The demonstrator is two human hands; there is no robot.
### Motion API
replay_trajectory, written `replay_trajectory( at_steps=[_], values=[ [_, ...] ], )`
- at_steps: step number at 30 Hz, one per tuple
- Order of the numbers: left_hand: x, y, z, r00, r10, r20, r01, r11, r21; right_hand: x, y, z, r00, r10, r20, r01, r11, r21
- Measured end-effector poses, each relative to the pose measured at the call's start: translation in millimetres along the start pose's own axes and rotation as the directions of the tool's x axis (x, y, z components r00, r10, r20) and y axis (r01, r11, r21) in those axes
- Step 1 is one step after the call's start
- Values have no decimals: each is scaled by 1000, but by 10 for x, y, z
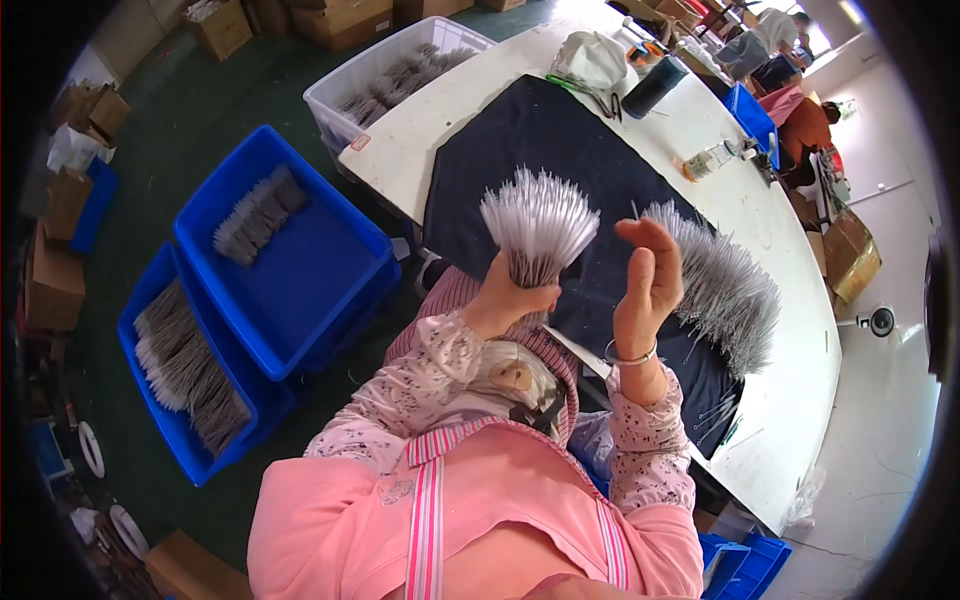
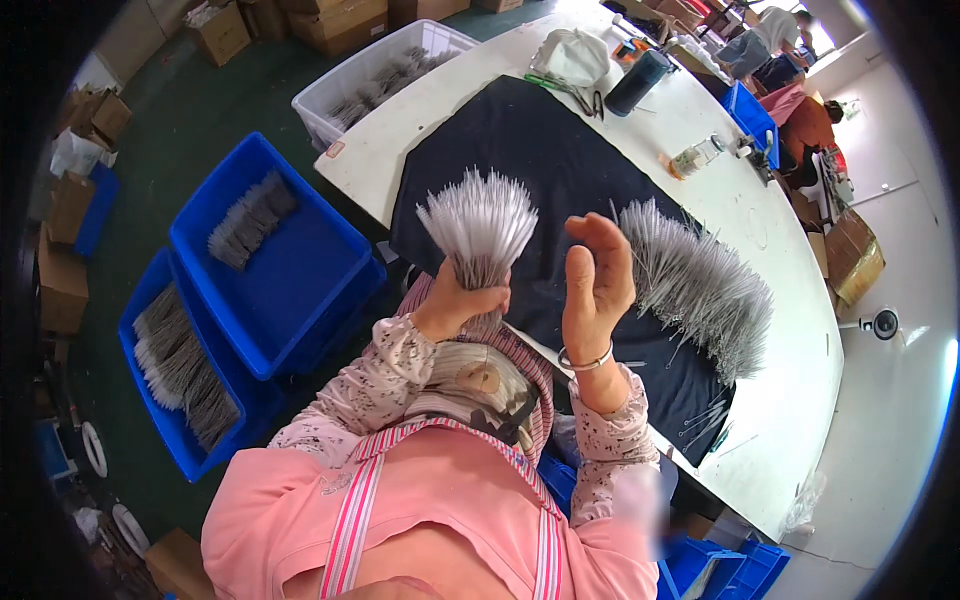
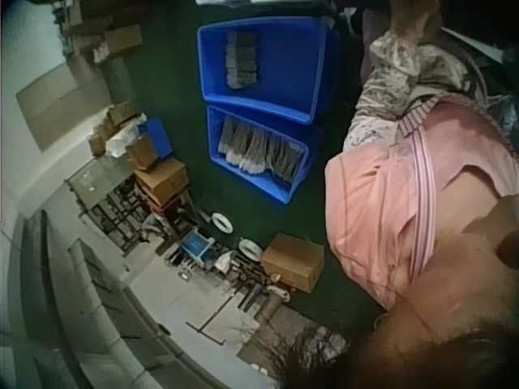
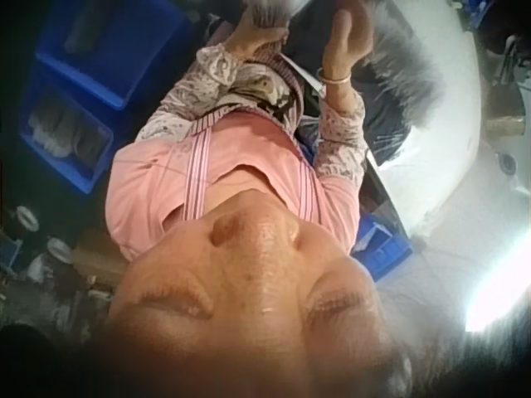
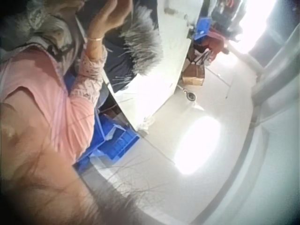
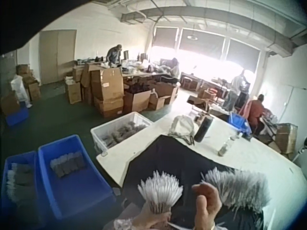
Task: The person gathers bundles of white bristle brushes from a blue bin and arranges them on a black mat. They repeatedly pick up the bundles, align the bristles, and place them back down in a neat row. The person occasionally moves bundles between the bin and the mat.
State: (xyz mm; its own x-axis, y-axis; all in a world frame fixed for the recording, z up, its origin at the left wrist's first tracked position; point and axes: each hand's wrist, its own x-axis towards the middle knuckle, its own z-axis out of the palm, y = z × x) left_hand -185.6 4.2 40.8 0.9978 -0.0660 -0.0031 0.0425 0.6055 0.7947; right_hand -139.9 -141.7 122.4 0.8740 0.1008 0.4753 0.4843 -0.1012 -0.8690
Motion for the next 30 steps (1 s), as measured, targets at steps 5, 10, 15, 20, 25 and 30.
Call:
replay_trajectory(
  at_steps=[5,10,15,20,25,30],
  values=[
    [-719,-195,-188,927,-366,83,371,928,-46,174,-197,267,720,-364,591,559,809,-182],
    [-1190,-393,-250,906,-391,163,392,920,26,-196,-81,468,462,-36,886,201,977,-65],
    [-1322,-257,-225,888,-430,162,434,901,10,-328,-161,604,353,-1,935,213,974,-79],
    [-1353,-364,-348,964,-265,-34,262,962,-72,-193,34,958,214,26,976,65,997,-41],
    [-1265,18,-947,929,-227,-292,119,931,-344,381,355,1736,485,91,870,-175,985,-5],
    [-1100,312,-2308,678,-87,-730,-161,951,-263,750,1155,2483,324,-159,933,722,679,-135]
  ],
)
